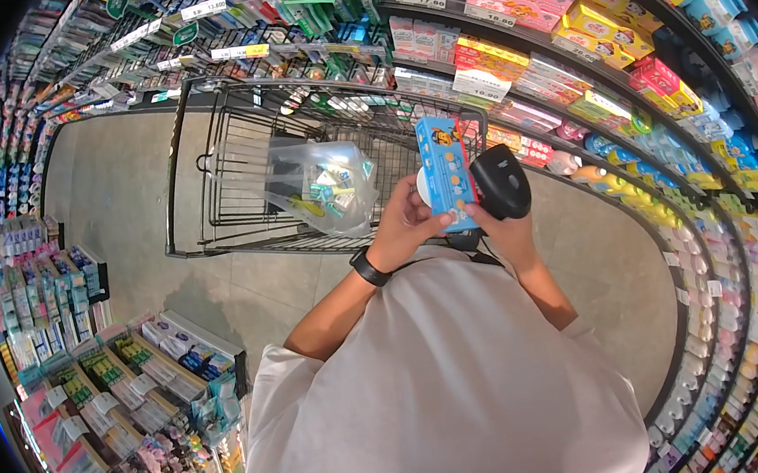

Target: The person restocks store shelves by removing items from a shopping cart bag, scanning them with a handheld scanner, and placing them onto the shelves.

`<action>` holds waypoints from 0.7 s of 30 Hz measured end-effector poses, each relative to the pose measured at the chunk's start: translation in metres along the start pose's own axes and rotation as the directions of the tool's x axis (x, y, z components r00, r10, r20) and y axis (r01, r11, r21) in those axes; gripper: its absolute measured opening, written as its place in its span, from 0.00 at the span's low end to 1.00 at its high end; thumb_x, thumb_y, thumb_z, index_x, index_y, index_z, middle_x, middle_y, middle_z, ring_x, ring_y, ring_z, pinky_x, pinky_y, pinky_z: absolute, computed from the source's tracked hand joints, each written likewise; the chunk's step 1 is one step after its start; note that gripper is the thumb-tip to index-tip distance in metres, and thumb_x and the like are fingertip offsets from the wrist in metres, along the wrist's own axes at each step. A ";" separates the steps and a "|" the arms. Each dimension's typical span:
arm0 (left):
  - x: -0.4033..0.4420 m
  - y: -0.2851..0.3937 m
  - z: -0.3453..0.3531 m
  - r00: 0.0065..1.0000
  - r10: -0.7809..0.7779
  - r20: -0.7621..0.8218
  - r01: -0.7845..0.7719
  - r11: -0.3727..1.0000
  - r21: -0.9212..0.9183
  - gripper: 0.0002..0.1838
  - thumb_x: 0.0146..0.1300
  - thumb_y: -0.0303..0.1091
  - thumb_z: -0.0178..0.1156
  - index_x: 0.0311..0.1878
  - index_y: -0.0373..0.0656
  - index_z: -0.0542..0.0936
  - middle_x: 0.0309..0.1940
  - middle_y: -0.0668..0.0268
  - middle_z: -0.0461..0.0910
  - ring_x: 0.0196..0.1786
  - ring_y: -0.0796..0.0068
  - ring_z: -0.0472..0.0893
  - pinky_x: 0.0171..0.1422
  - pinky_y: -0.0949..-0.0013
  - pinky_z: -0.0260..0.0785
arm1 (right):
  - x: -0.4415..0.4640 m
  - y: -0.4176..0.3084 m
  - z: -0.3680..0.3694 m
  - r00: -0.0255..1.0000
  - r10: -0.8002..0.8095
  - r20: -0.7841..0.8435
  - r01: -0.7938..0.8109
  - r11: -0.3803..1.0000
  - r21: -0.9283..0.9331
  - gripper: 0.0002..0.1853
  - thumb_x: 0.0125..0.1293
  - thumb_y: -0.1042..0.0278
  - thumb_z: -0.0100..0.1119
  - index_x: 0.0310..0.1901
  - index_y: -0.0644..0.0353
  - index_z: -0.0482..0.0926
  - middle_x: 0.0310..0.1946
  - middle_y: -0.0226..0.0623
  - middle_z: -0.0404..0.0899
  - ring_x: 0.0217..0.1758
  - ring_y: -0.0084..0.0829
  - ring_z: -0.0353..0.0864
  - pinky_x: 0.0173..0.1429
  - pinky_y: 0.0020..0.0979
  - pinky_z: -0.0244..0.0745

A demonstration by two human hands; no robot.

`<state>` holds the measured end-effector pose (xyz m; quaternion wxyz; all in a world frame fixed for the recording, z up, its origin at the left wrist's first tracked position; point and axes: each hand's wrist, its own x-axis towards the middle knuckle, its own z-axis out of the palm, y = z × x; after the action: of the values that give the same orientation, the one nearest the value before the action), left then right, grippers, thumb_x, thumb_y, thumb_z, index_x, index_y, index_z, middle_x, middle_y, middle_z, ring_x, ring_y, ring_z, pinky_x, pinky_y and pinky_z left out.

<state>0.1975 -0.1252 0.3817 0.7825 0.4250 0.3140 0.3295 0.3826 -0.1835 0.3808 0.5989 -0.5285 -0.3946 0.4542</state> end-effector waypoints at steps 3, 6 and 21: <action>0.003 -0.003 -0.009 0.994 0.046 0.097 -0.045 0.999 -0.015 0.40 0.59 0.23 0.69 0.70 0.40 0.57 0.57 0.61 0.75 0.54 0.73 0.80 0.50 0.69 0.79 | 0.005 -0.008 -0.010 0.996 0.049 0.074 -0.064 0.974 0.219 0.23 0.59 0.80 0.68 0.55 0.62 0.73 0.61 0.43 0.75 0.60 0.27 0.77 0.62 0.32 0.74; 0.004 0.005 -0.017 0.976 0.103 0.194 -0.110 0.994 0.025 0.45 0.56 0.21 0.70 0.72 0.40 0.55 0.63 0.59 0.69 0.58 0.70 0.77 0.54 0.66 0.78 | 0.013 -0.002 -0.021 0.988 0.065 0.138 -0.115 0.911 0.395 0.20 0.58 0.79 0.69 0.50 0.61 0.73 0.63 0.51 0.73 0.60 0.34 0.78 0.61 0.34 0.77; 0.007 0.044 -0.007 0.823 0.483 0.299 -0.459 0.256 0.851 0.32 0.37 0.24 0.74 0.53 0.53 0.83 0.62 0.59 0.73 0.69 0.48 0.68 0.69 0.50 0.66 | 0.013 -0.004 -0.032 0.910 0.197 0.366 -0.337 0.864 0.374 0.25 0.54 0.68 0.75 0.52 0.61 0.74 0.60 0.50 0.75 0.58 0.36 0.79 0.59 0.38 0.78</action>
<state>0.1852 -0.0982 0.4154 0.2925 0.8430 0.3069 0.3310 0.4176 -0.1800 0.3804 0.5596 -0.3542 -0.2975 0.6876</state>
